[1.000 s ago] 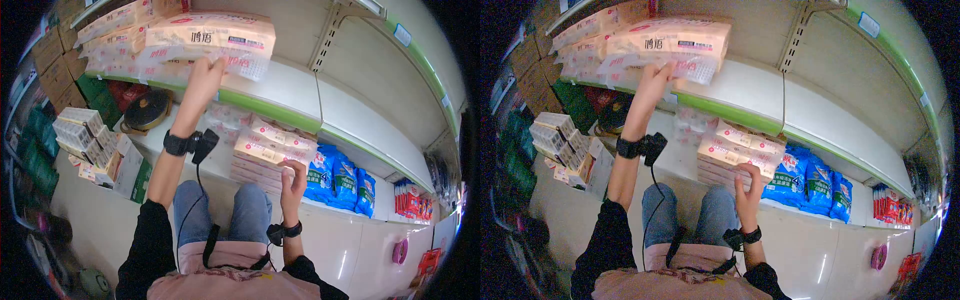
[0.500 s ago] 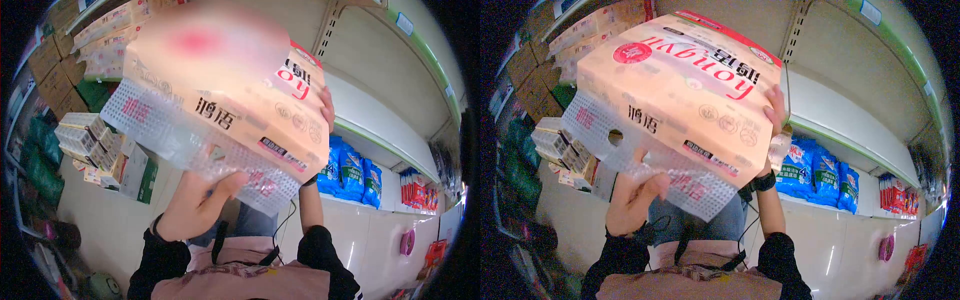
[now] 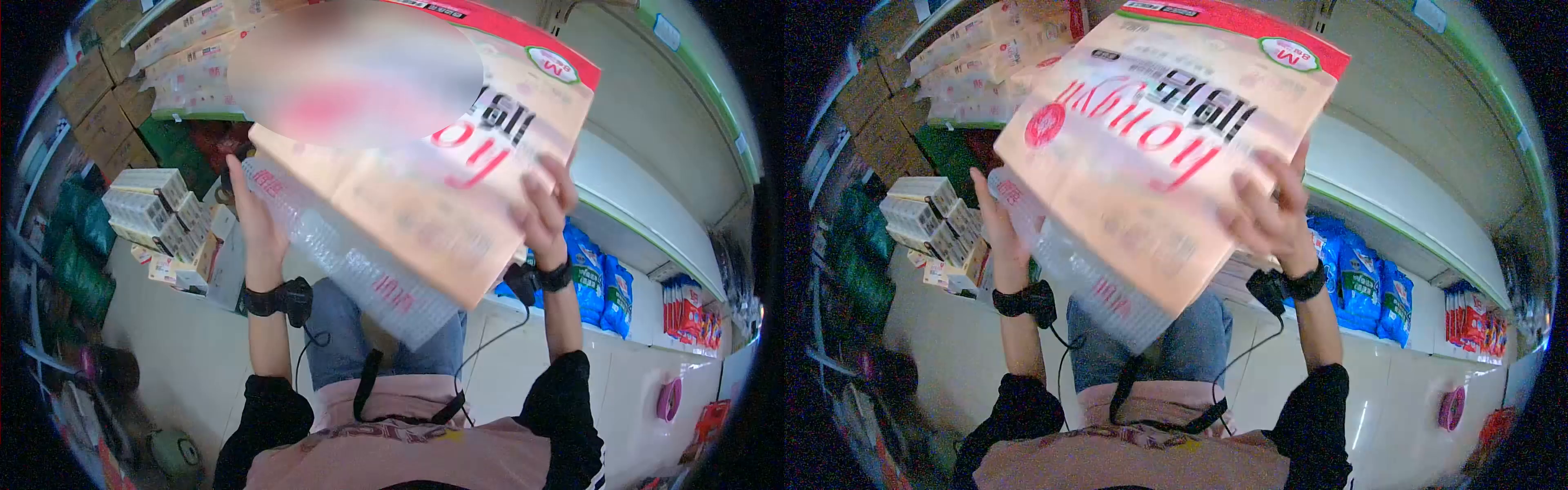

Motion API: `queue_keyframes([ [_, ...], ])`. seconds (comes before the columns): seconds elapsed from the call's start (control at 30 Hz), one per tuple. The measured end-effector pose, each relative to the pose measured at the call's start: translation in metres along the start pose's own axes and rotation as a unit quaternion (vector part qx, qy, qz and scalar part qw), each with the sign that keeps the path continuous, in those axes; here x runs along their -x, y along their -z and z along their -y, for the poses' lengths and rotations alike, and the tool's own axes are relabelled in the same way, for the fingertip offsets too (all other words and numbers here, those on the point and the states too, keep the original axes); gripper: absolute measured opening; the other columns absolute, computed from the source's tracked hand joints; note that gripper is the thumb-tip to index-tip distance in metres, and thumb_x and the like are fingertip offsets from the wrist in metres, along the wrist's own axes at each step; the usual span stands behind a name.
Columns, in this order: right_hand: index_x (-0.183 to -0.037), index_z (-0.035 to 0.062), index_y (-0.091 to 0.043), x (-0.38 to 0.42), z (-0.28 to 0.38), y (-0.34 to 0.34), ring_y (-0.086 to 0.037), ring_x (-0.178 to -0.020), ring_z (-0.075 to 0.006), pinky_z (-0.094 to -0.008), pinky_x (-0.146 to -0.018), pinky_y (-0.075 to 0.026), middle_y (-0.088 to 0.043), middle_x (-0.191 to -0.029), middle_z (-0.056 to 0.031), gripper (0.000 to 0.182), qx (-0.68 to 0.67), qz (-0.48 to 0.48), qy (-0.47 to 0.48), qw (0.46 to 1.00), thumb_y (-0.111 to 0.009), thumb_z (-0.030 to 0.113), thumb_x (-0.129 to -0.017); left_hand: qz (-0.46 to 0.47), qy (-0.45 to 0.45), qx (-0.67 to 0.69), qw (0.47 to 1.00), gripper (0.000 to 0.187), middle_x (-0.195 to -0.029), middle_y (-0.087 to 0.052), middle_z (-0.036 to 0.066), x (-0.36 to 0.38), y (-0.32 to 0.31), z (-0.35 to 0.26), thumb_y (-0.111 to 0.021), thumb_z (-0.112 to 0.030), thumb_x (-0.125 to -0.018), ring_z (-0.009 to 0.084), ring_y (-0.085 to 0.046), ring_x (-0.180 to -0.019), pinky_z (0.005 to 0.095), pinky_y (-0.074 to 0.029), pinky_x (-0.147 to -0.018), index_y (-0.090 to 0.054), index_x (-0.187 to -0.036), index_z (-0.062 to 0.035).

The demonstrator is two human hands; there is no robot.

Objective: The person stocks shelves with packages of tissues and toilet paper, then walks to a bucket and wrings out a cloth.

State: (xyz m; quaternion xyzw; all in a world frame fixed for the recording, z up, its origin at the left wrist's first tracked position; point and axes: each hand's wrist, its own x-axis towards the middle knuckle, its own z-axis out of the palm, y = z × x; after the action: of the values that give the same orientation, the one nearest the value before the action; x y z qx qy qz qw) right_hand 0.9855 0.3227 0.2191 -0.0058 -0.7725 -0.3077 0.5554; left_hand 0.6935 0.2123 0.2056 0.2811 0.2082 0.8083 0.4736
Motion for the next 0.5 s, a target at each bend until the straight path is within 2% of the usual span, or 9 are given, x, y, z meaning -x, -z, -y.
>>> queue_keyframes([
  [0.03,-0.096,0.0182,-0.035,-0.005,0.006,0.010,-0.042,-0.098,-0.0341,-0.0679,-0.085,-0.026,-0.041,-0.104,-0.0076,0.043,0.014,0.049,0.074,0.996,-0.062,0.011,-0.063,0.004,-0.002,0.001,1.000,0.056,-0.115,-0.045,0.007,0.000,0.001,0.001,-0.034,-0.048,-0.084,0.0195,-0.044,-0.104,0.0333,-0.037,-0.088,-0.035,-0.119,-0.0032],
  [0.07,-0.103,0.0137,-0.034,-0.022,0.022,0.023,-0.043,-0.099,-0.0385,-0.0545,-0.087,-0.036,-0.041,-0.105,-0.0114,0.054,-0.011,0.068,0.033,0.997,-0.065,0.009,-0.059,-0.035,-0.063,-0.081,0.994,0.055,-0.114,-0.046,0.008,0.003,0.004,0.006,-0.035,-0.046,-0.084,0.0198,-0.045,-0.103,0.0333,-0.037,-0.087,-0.037,-0.118,-0.0027],
  [0.1,-0.103,0.0173,-0.034,-0.006,0.017,0.016,-0.041,-0.099,-0.0401,-0.0613,-0.084,-0.035,-0.039,-0.108,-0.0100,0.050,0.014,0.003,0.122,0.992,-0.061,0.011,-0.062,-0.072,-0.124,-0.161,0.976,0.053,-0.113,-0.047,0.009,0.009,0.006,0.011,-0.037,-0.043,-0.084,0.0202,-0.046,-0.103,0.0332,-0.038,-0.086,-0.038,-0.117,-0.0021],
  [0.13,-0.102,0.0188,-0.035,-0.015,0.024,0.013,-0.042,-0.097,-0.0390,-0.0643,-0.078,-0.037,-0.038,-0.104,-0.0080,0.049,-0.002,-0.069,0.126,0.990,-0.061,0.012,-0.062,-0.124,-0.092,-0.113,0.982,0.049,-0.109,-0.049,0.010,0.023,0.020,0.004,-0.039,-0.040,-0.083,0.0208,-0.048,-0.099,0.0324,-0.039,-0.084,-0.040,-0.115,-0.0026],
  [0.17,-0.101,0.0211,-0.036,-0.017,0.029,0.011,-0.043,-0.094,-0.0366,-0.0659,-0.075,-0.037,-0.037,-0.099,-0.0052,0.045,-0.027,-0.119,0.139,0.983,-0.060,0.014,-0.064,-0.189,-0.092,-0.120,0.970,0.048,-0.104,-0.051,0.011,0.043,0.023,-0.008,-0.039,-0.040,-0.083,0.0210,-0.050,-0.095,0.0317,-0.041,-0.082,-0.042,-0.112,-0.0017],
  [0.2,-0.101,0.0211,-0.036,-0.019,0.036,0.008,-0.043,-0.094,-0.0366,-0.0659,-0.075,-0.037,-0.037,-0.099,-0.0052,0.045,-0.023,-0.119,0.137,0.983,-0.060,0.014,-0.064,-0.118,-0.138,-0.184,0.966,0.047,-0.105,-0.049,0.011,0.061,0.068,-0.021,-0.043,-0.036,-0.082,0.0194,-0.048,-0.096,0.0310,-0.041,-0.082,-0.040,-0.113,-0.0009],
  [0.4,-0.098,0.0252,-0.038,-0.036,0.104,-0.010,-0.041,-0.102,-0.0342,-0.0741,-0.079,-0.021,-0.038,-0.108,0.0004,0.033,-0.231,-0.102,0.098,0.963,-0.054,0.020,-0.070,-0.243,-0.298,-0.365,0.848,0.047,-0.105,-0.049,0.011,0.177,0.093,-0.082,-0.043,-0.035,-0.082,0.0188,-0.048,-0.096,0.0305,-0.040,-0.081,-0.040,-0.114,-0.0007],
  [0.47,-0.099,0.0225,-0.039,-0.056,0.123,-0.025,-0.038,-0.105,-0.0368,-0.0740,-0.079,-0.021,-0.040,-0.112,-0.0041,0.033,-0.330,-0.112,0.041,0.936,-0.055,0.019,-0.071,-0.270,-0.330,-0.403,0.810,0.047,-0.105,-0.049,0.011,0.205,0.093,-0.092,-0.043,-0.034,-0.082,0.0186,-0.048,-0.096,0.0303,-0.040,-0.081,-0.039,-0.114,-0.0007],
  [0.5,-0.099,0.0180,-0.039,-0.068,0.128,-0.042,-0.048,-0.091,-0.0377,-0.0753,-0.080,-0.015,-0.043,-0.102,-0.0045,0.032,-0.378,-0.193,0.027,0.905,-0.057,0.018,-0.073,-0.280,-0.345,-0.422,0.790,0.047,-0.105,-0.049,0.011,0.216,0.092,-0.097,-0.044,-0.034,-0.082,0.0186,-0.048,-0.096,0.0303,-0.040,-0.081,-0.039,-0.114,-0.0006],
])
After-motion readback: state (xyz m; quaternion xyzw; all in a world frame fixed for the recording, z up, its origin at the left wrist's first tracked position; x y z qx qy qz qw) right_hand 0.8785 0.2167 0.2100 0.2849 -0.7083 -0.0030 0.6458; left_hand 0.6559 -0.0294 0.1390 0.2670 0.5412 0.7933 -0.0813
